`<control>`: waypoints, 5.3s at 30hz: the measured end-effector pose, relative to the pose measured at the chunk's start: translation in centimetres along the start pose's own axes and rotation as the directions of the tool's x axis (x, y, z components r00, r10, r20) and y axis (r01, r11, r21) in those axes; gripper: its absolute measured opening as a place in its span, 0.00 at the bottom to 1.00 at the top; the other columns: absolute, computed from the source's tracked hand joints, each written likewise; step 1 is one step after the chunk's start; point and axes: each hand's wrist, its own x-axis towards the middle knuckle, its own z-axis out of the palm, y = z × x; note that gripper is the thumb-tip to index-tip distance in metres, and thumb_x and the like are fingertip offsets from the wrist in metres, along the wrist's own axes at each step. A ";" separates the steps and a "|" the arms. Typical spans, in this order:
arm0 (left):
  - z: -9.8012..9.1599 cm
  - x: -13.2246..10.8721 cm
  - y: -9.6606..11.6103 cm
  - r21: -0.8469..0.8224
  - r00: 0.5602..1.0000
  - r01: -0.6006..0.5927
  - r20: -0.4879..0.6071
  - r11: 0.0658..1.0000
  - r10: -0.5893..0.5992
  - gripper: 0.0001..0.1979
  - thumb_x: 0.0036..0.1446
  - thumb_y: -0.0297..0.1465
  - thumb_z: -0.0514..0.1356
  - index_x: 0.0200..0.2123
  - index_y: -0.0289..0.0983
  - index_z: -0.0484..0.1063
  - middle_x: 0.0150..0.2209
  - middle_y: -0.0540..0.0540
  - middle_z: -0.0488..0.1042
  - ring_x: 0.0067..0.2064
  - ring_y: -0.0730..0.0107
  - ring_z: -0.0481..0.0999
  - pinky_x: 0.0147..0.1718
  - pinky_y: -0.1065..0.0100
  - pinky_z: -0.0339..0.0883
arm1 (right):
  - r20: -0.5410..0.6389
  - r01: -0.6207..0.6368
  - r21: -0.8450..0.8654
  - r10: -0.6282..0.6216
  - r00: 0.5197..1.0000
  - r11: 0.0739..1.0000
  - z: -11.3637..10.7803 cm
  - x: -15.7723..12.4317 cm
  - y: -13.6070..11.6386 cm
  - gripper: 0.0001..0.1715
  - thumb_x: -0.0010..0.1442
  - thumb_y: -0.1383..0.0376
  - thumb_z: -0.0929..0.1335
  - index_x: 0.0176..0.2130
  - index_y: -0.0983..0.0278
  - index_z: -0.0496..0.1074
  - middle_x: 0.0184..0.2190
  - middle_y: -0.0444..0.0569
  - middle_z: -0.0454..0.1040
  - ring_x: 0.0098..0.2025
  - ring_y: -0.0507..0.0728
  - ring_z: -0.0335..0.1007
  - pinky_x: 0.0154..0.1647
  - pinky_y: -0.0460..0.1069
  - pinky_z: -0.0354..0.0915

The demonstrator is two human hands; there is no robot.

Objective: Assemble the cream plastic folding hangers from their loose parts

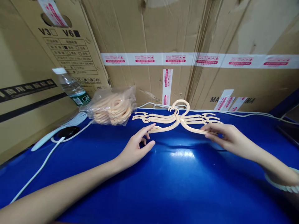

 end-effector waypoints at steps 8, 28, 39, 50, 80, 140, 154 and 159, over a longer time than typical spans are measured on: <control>0.0 0.1 -0.4 0.018 0.999 0.009 -0.054 1.000 -0.008 0.21 0.64 0.36 0.58 0.60 0.42 0.69 0.42 0.46 0.75 0.37 0.68 0.75 0.38 0.65 0.71 | 0.035 0.002 0.034 -0.004 0.999 0.999 0.4 -0.2 -0.4 0.18 0.67 0.55 0.65 0.49 0.61 0.75 0.43 0.52 0.80 0.41 0.60 0.77 0.40 0.52 0.72; 0.4 0.1 -0.5 -0.443 0.959 0.215 -0.072 0.870 -0.273 0.16 0.60 0.39 0.65 0.47 0.36 0.78 0.38 0.44 0.81 0.35 0.69 0.75 0.40 0.66 0.70 | -0.188 -0.094 -0.897 -0.180 0.966 0.432 3.6 -1.8 -4.3 0.29 0.58 0.80 0.58 0.54 0.67 0.73 0.53 0.59 0.78 0.21 0.52 0.71 0.20 0.49 0.62; 0.7 0.1 0.4 -0.516 0.965 0.183 -0.069 0.837 -0.254 0.14 0.60 0.39 0.66 0.44 0.35 0.78 0.36 0.45 0.78 0.33 0.71 0.74 0.37 0.69 0.69 | -0.342 -0.175 -0.883 -0.343 0.875 0.435 2.8 -1.7 -4.0 0.23 0.60 0.79 0.62 0.51 0.66 0.75 0.56 0.56 0.76 0.25 0.51 0.71 0.23 0.48 0.57; 0.8 0.0 0.4 -0.608 0.949 0.209 -0.063 0.766 -0.309 0.15 0.58 0.40 0.68 0.43 0.36 0.79 0.37 0.46 0.80 0.35 0.72 0.77 0.40 0.70 0.73 | -0.514 -0.214 -0.557 -0.130 0.848 0.803 2.5 -1.3 -3.7 0.16 0.66 0.70 0.64 0.50 0.59 0.74 0.63 0.57 0.65 0.45 0.61 0.76 0.26 0.48 0.67; 1.9 -0.7 3.0 -0.457 0.976 0.123 -0.107 0.881 -0.192 0.18 0.57 0.36 0.66 0.49 0.40 0.67 0.36 0.51 0.73 0.27 0.73 0.77 0.21 0.73 0.75 | 0.250 -0.230 0.792 0.044 0.967 0.565 6.3 -0.9 -7.4 0.14 0.64 0.57 0.70 0.45 0.63 0.76 0.47 0.52 0.77 0.45 0.56 0.77 0.49 0.54 0.73; 1.2 -2.0 1.8 0.381 0.907 -0.367 0.349 0.849 0.236 0.21 0.66 0.34 0.56 0.61 0.38 0.66 0.60 0.39 0.72 0.61 0.50 0.69 0.60 0.50 0.60 | 0.188 0.288 -0.149 -0.258 0.948 0.946 4.9 -0.9 -5.7 0.22 0.69 0.68 0.61 0.59 0.60 0.70 0.50 0.56 0.73 0.55 0.63 0.67 0.54 0.61 0.68; 1.2 -2.1 1.7 0.465 0.909 -0.365 0.366 0.807 0.200 0.28 0.67 0.39 0.56 0.67 0.39 0.57 0.65 0.39 0.65 0.65 0.51 0.64 0.63 0.49 0.61 | 0.248 0.261 -0.174 -0.214 0.945 0.950 4.5 -1.1 -4.9 0.28 0.69 0.67 0.62 0.66 0.56 0.62 0.58 0.57 0.69 0.58 0.63 0.67 0.57 0.61 0.68; 1.1 -2.0 2.0 0.482 0.903 -0.366 0.391 0.796 0.179 0.28 0.67 0.39 0.55 0.66 0.36 0.57 0.65 0.37 0.64 0.65 0.51 0.64 0.63 0.50 0.61 | 0.276 0.265 -0.183 -0.209 0.938 0.947 4.4 -1.0 -4.9 0.29 0.70 0.66 0.61 0.68 0.56 0.59 0.60 0.56 0.68 0.60 0.64 0.66 0.58 0.61 0.67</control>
